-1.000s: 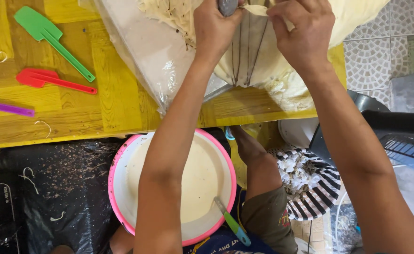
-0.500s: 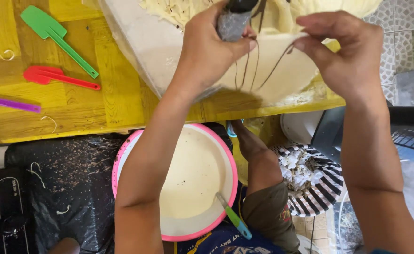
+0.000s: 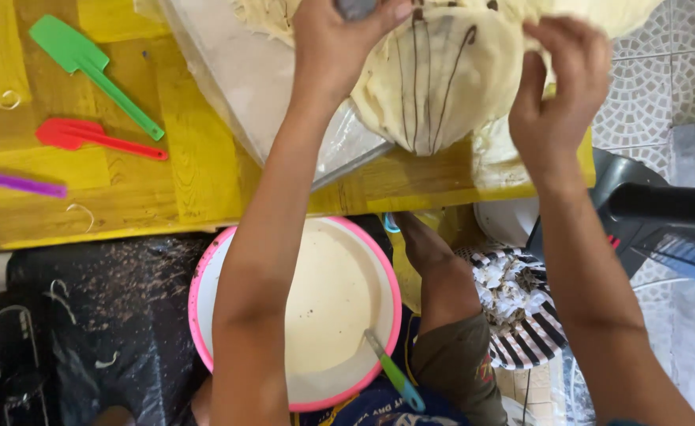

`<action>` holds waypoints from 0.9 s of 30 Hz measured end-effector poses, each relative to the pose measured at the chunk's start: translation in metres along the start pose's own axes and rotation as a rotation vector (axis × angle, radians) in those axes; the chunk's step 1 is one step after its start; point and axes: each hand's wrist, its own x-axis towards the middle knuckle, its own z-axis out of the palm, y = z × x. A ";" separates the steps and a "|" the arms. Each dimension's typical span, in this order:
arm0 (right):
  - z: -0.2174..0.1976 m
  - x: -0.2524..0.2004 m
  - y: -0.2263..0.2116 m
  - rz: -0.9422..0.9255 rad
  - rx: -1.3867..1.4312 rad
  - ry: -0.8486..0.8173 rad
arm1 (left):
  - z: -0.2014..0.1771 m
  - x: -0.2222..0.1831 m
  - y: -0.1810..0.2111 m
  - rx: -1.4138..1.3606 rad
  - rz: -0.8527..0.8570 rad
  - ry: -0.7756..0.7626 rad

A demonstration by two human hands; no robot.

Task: Cooking crepes by dipping a pan into batter and heating it on a stove

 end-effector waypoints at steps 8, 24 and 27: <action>-0.034 -0.129 -0.115 0.398 0.322 -0.395 | -0.099 -0.197 0.087 -0.272 -0.414 0.229; 0.083 -0.203 -0.440 0.123 0.577 -0.909 | -0.302 -0.695 0.236 0.006 -0.453 0.771; 0.128 -0.202 -0.470 0.211 0.602 -0.973 | -0.306 -0.736 0.249 0.145 -0.437 0.883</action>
